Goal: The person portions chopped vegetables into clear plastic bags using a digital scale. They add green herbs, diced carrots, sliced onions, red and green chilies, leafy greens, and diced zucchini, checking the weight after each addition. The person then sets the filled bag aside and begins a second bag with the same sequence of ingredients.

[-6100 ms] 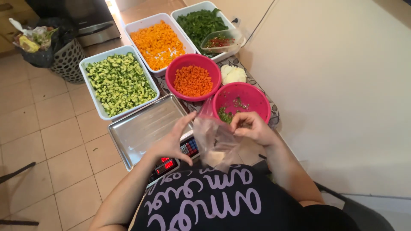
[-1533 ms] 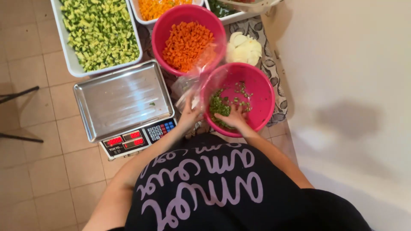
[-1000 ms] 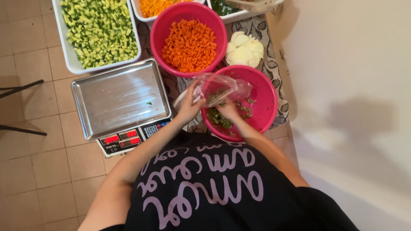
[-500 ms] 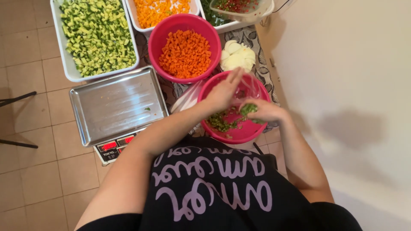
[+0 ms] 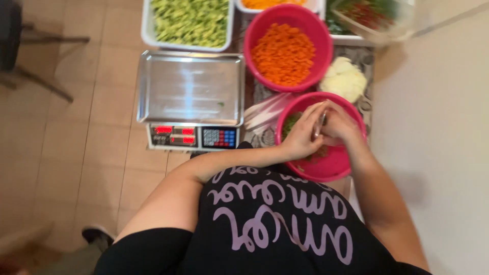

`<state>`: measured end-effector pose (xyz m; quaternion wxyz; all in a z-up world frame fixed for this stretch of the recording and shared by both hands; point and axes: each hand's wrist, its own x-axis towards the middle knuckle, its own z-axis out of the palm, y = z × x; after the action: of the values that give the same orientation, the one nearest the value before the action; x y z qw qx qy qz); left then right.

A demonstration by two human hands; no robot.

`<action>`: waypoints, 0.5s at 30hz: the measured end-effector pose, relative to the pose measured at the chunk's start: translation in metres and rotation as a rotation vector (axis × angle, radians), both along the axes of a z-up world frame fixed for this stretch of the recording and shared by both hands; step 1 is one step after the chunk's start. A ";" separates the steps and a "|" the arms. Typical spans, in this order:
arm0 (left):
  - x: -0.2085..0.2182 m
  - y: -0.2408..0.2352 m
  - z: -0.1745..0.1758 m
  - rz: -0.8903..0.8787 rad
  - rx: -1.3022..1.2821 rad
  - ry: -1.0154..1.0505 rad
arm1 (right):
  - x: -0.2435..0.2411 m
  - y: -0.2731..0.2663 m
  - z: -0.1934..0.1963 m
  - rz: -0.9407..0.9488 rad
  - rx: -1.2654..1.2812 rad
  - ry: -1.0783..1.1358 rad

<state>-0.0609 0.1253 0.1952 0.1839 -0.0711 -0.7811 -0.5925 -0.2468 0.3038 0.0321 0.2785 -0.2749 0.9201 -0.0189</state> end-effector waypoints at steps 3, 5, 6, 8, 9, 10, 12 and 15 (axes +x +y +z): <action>0.006 -0.020 0.005 0.132 0.086 0.036 | 0.001 -0.035 0.072 0.280 0.264 -0.113; 0.005 -0.039 0.007 0.229 0.167 0.125 | 0.037 -0.089 0.179 0.397 0.308 -0.174; 0.008 -0.056 0.014 0.254 0.160 0.127 | 0.036 -0.107 0.189 0.422 0.305 -0.170; 0.016 -0.084 0.027 0.308 0.158 0.200 | 0.035 -0.138 0.208 0.519 0.229 -0.141; 0.032 -0.108 0.054 0.326 0.155 0.199 | 0.043 -0.162 0.228 0.536 0.230 -0.142; 0.048 -0.132 0.083 0.297 0.109 0.081 | 0.051 -0.185 0.250 0.633 0.155 -0.092; 0.072 -0.171 0.111 0.277 0.061 -0.030 | 0.063 -0.223 0.269 0.736 0.076 -0.034; 0.103 -0.215 0.125 0.186 0.222 0.023 | 0.084 -0.270 0.296 0.778 0.060 -0.073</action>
<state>0.0419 -0.0897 0.3201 0.2539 0.0157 -0.7117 -0.6548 -0.1629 0.0337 0.3284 0.3055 -0.5939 0.7368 0.1052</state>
